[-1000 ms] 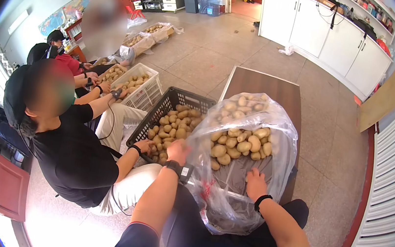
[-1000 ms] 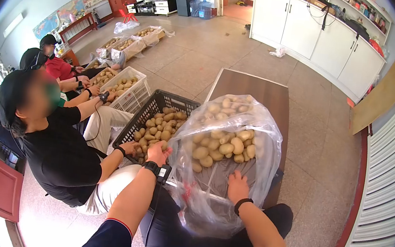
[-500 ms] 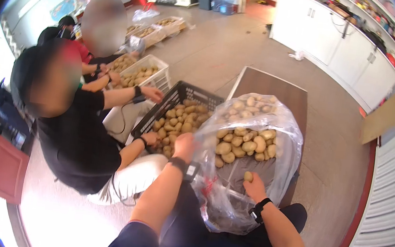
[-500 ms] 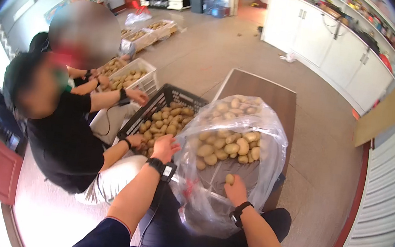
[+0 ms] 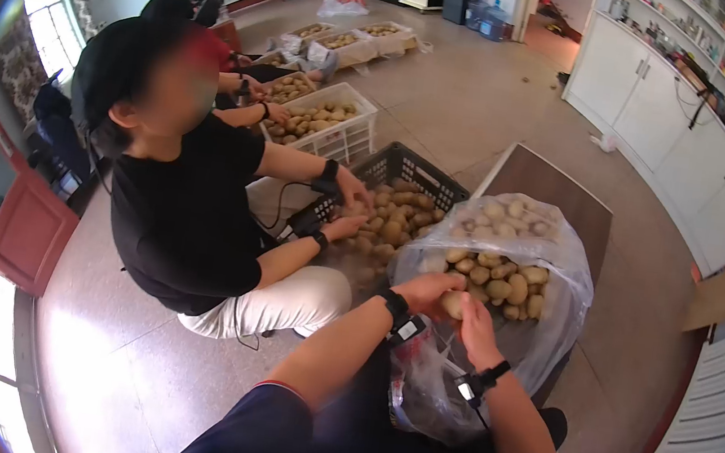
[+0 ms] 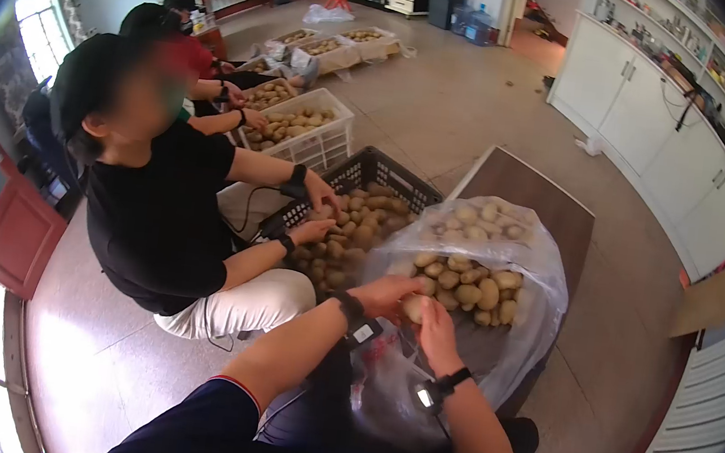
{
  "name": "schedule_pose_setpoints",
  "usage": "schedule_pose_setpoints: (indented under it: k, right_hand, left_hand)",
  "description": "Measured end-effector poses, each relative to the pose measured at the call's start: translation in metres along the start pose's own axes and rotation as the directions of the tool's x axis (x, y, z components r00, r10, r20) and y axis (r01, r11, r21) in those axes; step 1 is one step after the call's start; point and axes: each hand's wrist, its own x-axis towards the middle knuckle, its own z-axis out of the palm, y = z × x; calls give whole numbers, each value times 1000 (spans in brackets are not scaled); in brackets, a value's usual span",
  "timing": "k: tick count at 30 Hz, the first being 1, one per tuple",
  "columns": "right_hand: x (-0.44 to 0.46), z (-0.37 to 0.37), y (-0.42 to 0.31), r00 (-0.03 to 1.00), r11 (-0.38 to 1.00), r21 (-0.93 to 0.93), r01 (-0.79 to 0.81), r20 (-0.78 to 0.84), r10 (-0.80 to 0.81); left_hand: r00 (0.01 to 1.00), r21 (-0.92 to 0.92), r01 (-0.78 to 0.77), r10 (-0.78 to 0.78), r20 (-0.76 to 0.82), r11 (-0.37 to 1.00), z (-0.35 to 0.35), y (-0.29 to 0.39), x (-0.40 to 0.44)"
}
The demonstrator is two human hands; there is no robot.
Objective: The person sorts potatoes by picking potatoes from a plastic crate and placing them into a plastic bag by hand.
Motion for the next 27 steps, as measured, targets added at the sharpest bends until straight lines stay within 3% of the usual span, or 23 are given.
schedule_pose_setpoints:
  k: [1, 3, 5, 7, 8, 9, 11, 12, 13, 15, 16, 18, 22, 27]
  right_hand:
    - [1, 4, 2, 999, 999, -5, 50, -19, -50]
    - [7, 9, 16, 991, 993, -3, 120, -53, -120]
    - [10, 7, 18, 977, 980, -4, 198, -78, -198]
    - [8, 4, 19, 968, 954, -181, 237, -43, -249]
    - [4, 2, 21, 974, 946, -249, 207, -43, -224]
    - [-1, 0, 25, 975, 948, -248, 198, -52, -217]
    - [-14, -5, 39, 980, 833, -530, 161, -17, -201]
    - [-21, -8, 45, 998, 814, -581, 17, -41, -50]
    - [-29, -9, 49, 998, 814, -580, 12, -48, -49]
    - [-47, -9, 58, 997, 648, -759, -68, -68, 25]
    - [-53, -10, 64, 997, 650, -756, -74, -74, 26]
    - [-66, -10, 76, 999, 530, -848, 17, -5, -42]
    - [-78, -5, 70, 1000, 514, -857, 20, 20, -6]
    - [-80, -2, 71, 999, 507, -862, 22, 33, 13]
  left_hand:
    - [1000, 4, 6, -6, 19, 1000, -4, -4, 4]
    - [961, -37, 61, -49, 271, 997, -18, -14, 18]
    - [963, 71, 10, -29, 269, 997, -21, 0, 6]
    - [984, -100, 129, -115, 135, 987, -23, 1, 5]
    - [996, -260, 74, -57, 73, 963, -26, -9, 17]
    - [995, -258, 84, -65, 80, 962, -32, -19, 28]
    - [982, -208, -175, 155, -109, 962, -52, -32, 44]
    - [970, -185, -197, 164, -178, 963, -61, -35, 46]
    - [954, -160, -216, 173, -246, 963, -69, -38, 47]
    - [844, 82, -439, 442, -304, 895, -110, -77, 85]
    - [789, 205, -497, 538, -296, 843, -125, -89, 94]
    - [669, 435, -528, 673, -315, 729, -143, -99, 97]
    - [680, 319, -413, 522, -516, 853, -130, -80, 70]
    - [609, 223, -440, 472, -638, 870, -160, -109, 100]
